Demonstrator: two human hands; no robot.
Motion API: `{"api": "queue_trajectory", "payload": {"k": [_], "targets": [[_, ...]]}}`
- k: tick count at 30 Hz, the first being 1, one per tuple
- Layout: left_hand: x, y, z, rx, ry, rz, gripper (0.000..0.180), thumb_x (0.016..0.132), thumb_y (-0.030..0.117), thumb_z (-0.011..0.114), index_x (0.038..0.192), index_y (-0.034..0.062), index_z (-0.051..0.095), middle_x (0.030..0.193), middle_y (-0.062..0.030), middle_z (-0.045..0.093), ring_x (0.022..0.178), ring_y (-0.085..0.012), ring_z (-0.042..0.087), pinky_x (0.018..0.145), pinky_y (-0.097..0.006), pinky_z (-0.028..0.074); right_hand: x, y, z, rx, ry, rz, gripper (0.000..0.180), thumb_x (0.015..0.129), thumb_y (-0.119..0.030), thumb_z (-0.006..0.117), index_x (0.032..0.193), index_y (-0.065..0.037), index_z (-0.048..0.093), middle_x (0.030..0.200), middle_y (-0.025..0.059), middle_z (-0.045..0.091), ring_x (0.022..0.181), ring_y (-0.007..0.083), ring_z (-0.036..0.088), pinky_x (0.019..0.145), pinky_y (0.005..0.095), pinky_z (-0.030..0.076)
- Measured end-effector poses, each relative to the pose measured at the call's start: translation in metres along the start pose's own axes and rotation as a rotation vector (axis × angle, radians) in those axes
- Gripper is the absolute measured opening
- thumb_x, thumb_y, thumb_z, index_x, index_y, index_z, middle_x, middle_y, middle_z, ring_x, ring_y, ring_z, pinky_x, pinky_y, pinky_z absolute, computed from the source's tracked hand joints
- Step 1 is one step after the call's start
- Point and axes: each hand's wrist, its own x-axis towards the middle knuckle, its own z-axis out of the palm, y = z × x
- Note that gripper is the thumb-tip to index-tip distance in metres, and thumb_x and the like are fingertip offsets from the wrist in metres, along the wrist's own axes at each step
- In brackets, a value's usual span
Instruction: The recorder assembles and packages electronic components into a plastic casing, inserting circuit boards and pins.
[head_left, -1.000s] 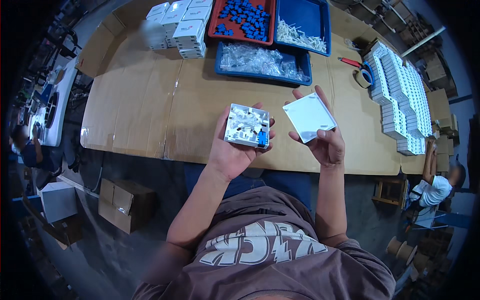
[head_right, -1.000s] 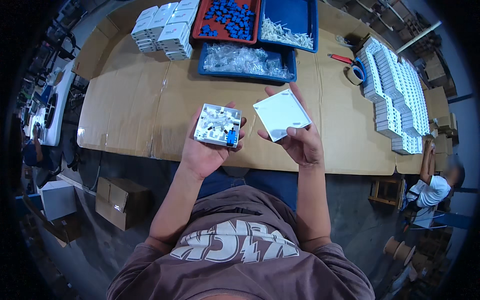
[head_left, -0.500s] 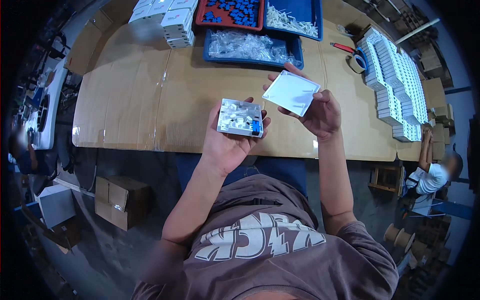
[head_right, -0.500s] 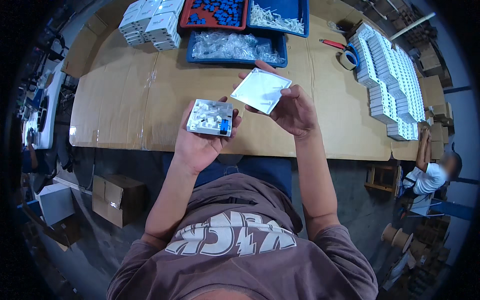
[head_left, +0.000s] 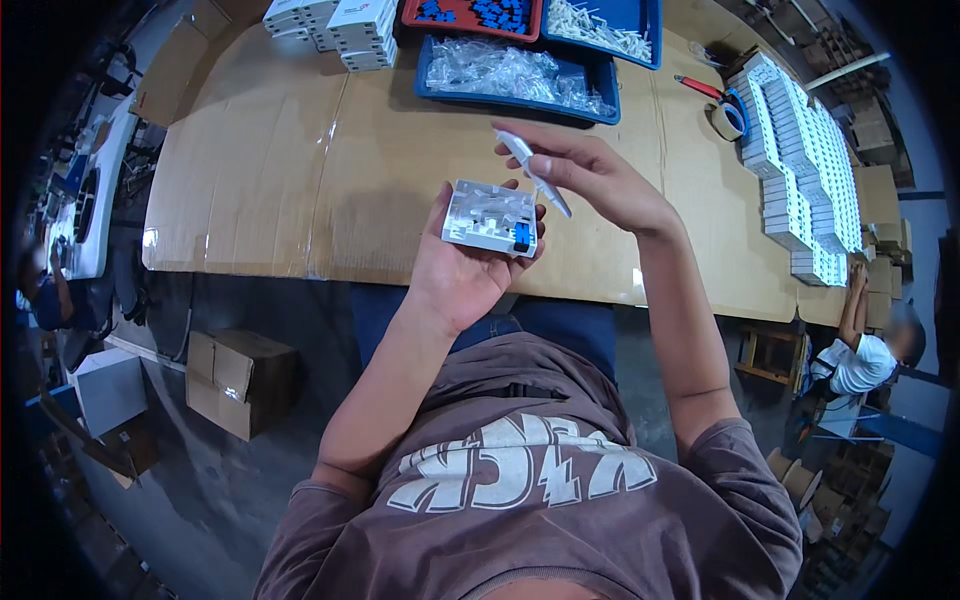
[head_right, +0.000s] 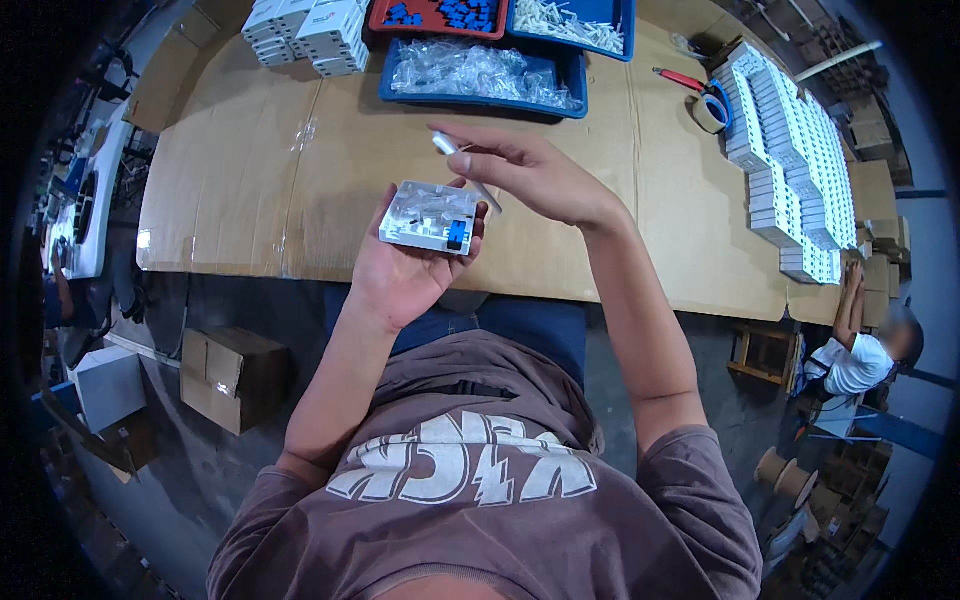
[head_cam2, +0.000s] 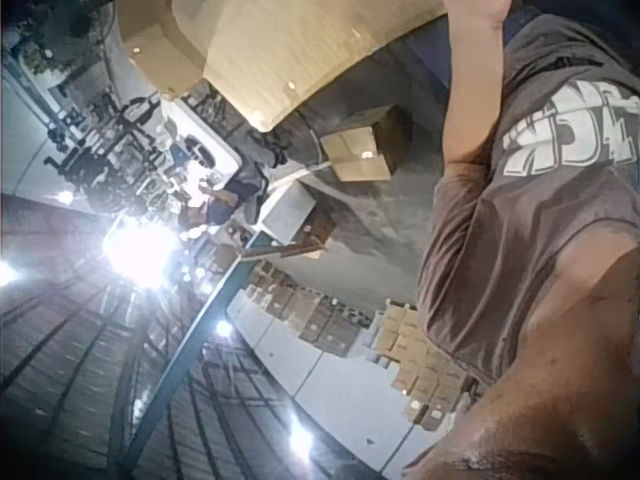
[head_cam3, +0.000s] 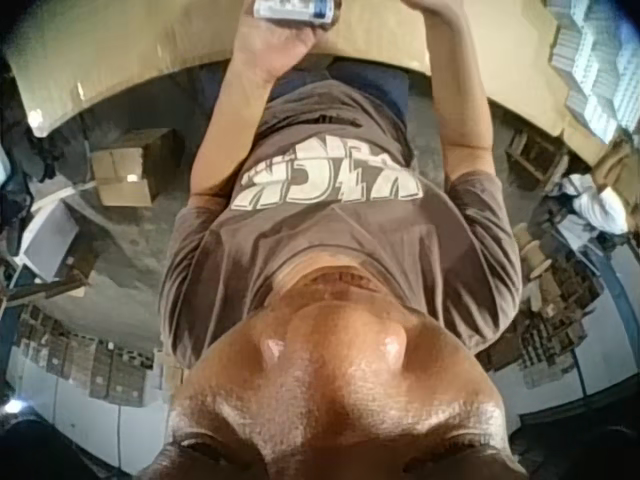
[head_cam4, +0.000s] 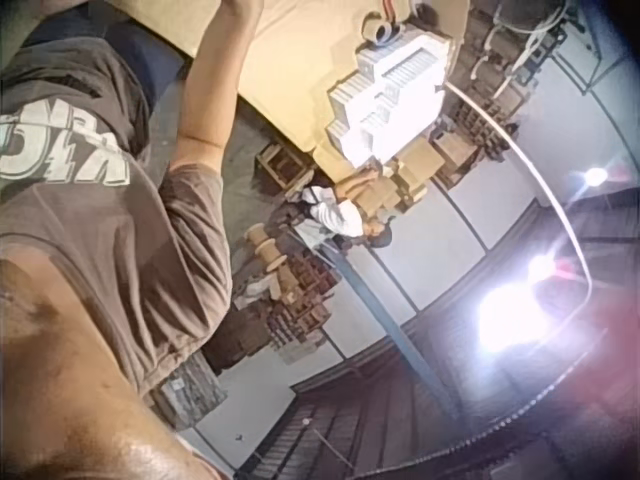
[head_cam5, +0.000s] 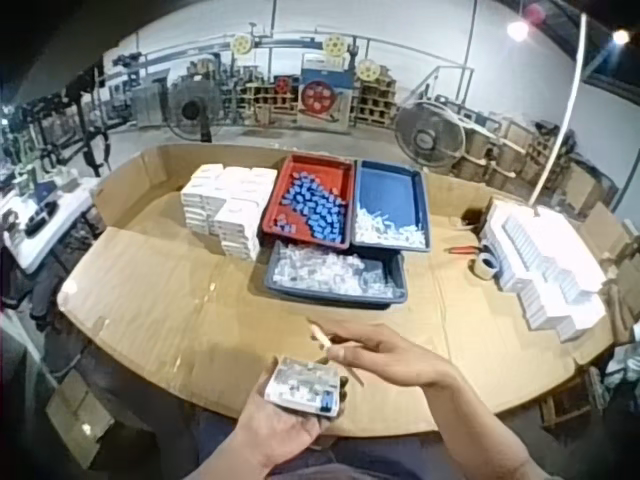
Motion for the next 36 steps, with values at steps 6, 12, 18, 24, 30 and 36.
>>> {"api": "queue_trajectory", "payload": {"k": [6,12,18,24,30,36], "targets": [[0.003,-0.001,-0.005,-0.037,-0.006,-0.002,0.064,0.107,0.053,0.044,0.143,0.0,0.049,0.138,-0.026,0.058,0.125,-0.0417,0.06,0.105,-0.052,0.052,0.011,0.002,0.007,-0.072,-0.095,0.097,0.05,0.106,-0.031,0.06,0.151,-0.009,0.055,0.136,0.0104,0.067,0.116,0.0159,0.064,0.099,0.0321,0.052],[0.003,-0.002,-0.005,-0.01,0.047,0.031,0.064,0.108,0.054,0.041,0.143,0.0013,0.049,0.137,-0.0254,0.058,0.125,-0.0415,0.059,0.107,-0.053,0.051,0.016,0.001,0.012,-0.138,-0.183,0.189,0.048,0.106,-0.037,0.061,0.148,-0.012,0.06,0.121,0.0074,0.073,0.109,0.0109,0.063,0.095,0.0305,0.052],[0.002,-0.005,-0.005,-0.01,0.106,0.07,0.066,0.11,0.057,0.03,0.144,0.0044,0.048,0.136,-0.0214,0.057,0.123,-0.0389,0.06,0.108,-0.055,0.05,0.018,0.007,0.02,-0.2,-0.172,0.102,0.048,0.106,-0.038,0.06,0.147,-0.013,0.061,0.117,0.0075,0.075,0.107,0.0127,0.065,0.094,0.0308,0.052],[-0.001,-0.005,-0.002,0.04,0.19,0.099,0.07,0.11,0.061,0.021,0.145,0.0063,0.046,0.136,-0.0188,0.056,0.121,-0.0361,0.061,0.108,-0.056,0.049,0.02,0.006,0.027,-0.186,-0.194,0.158,0.046,0.106,-0.037,0.061,0.146,-0.013,0.062,0.121,0.0083,0.074,0.108,0.013,0.064,0.095,0.0307,0.051],[0.002,-0.004,-0.006,0.046,0.203,0.12,0.068,0.11,0.061,0.02,0.145,0.0091,0.047,0.133,-0.0177,0.057,0.118,-0.0342,0.061,0.106,-0.056,0.05,0.022,0.009,0.03,-0.192,-0.198,0.12,0.045,0.106,-0.033,0.062,0.146,-0.014,0.062,0.122,0.0087,0.074,0.108,0.0129,0.064,0.096,0.0306,0.051],[0.003,-0.003,-0.011,0.053,0.139,0.12,0.052,0.112,0.049,0.033,0.139,0.0074,0.052,0.134,-0.0174,0.058,0.122,-0.0346,0.059,0.108,-0.055,0.05,0.021,0.02,0.035,-0.147,-0.133,0.065,0.044,0.107,-0.032,0.058,0.142,-0.006,0.063,0.125,0.0091,0.072,0.113,0.016,0.064,0.101,0.0323,0.05]]}}
